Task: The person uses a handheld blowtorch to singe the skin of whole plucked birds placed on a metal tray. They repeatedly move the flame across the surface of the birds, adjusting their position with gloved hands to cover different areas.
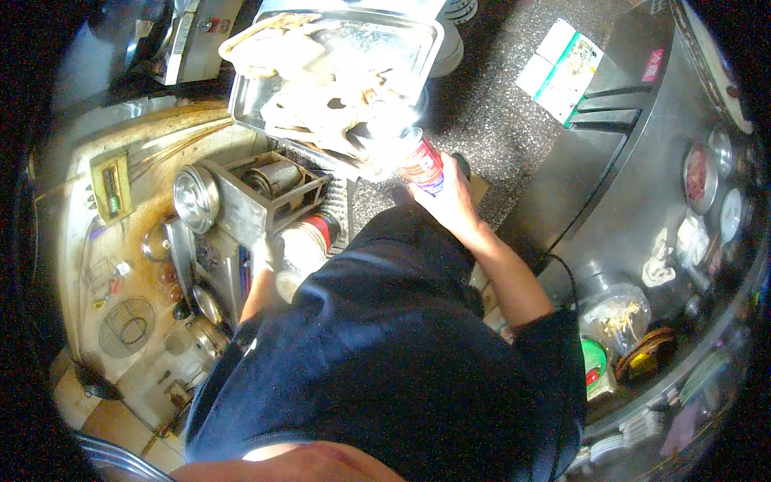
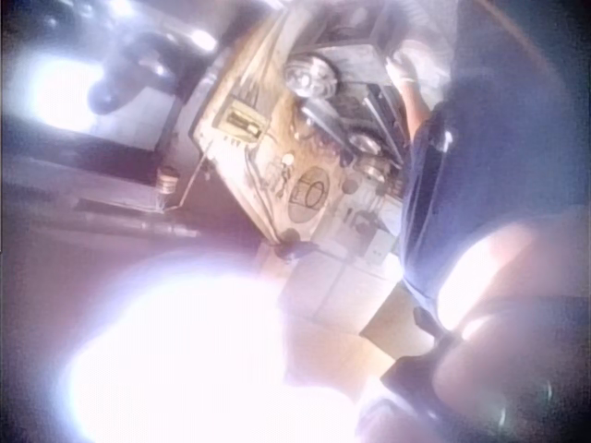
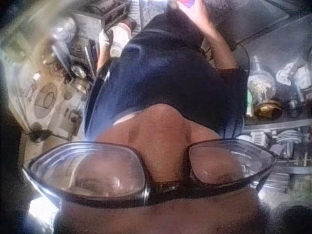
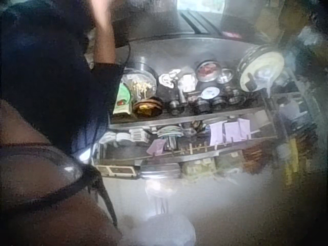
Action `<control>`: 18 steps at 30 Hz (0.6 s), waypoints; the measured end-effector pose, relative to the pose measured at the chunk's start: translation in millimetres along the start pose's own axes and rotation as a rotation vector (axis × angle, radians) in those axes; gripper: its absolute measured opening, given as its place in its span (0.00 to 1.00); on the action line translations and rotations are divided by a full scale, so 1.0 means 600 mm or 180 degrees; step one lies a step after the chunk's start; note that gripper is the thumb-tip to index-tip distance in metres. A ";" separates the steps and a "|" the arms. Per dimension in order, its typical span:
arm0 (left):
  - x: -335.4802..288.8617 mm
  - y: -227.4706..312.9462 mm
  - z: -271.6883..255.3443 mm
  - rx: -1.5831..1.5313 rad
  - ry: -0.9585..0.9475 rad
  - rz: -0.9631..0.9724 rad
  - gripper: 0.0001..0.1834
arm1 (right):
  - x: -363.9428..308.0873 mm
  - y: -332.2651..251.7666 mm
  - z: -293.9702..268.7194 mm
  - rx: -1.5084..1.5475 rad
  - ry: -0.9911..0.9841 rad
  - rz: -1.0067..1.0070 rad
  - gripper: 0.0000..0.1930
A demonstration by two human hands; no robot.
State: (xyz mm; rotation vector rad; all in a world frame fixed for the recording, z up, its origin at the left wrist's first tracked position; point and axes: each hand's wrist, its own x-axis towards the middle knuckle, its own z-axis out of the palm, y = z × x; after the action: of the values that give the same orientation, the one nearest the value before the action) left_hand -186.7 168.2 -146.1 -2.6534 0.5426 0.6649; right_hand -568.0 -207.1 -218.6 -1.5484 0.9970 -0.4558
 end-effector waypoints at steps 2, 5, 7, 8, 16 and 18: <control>-0.012 -0.032 0.026 -0.0417 -0.0064 0.0067 0.34 | -0.003 0.002 0.000 -0.0070 -0.0040 0.0054 0.45; -0.017 -0.057 0.045 -0.0607 -0.0180 0.0090 0.34 | -0.004 0.012 -0.004 -0.0492 0.0041 -0.0329 0.47; -0.018 -0.060 0.048 -0.0648 -0.0093 0.0199 0.34 | -0.007 0.022 -0.008 -0.0834 0.0080 -0.0773 0.47; -0.017 -0.057 0.046 -0.0653 -0.0073 0.0226 0.35 | -0.008 0.027 -0.010 -0.1022 0.0100 -0.0949 0.47; -0.018 0.006 0.007 -0.0655 0.0130 0.0304 0.37 | -0.006 0.037 -0.007 -0.1470 0.0199 -0.1161 0.45; -0.032 0.020 -0.003 -0.0623 0.0091 0.0312 0.37 | -0.006 0.035 -0.009 -0.1503 0.0212 -0.1207 0.43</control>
State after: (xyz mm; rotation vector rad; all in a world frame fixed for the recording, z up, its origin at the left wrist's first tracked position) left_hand -207.2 162.5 -137.7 -2.8368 0.6498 0.7446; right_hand -581.0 -206.7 -236.3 -2.1783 0.9010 -0.5629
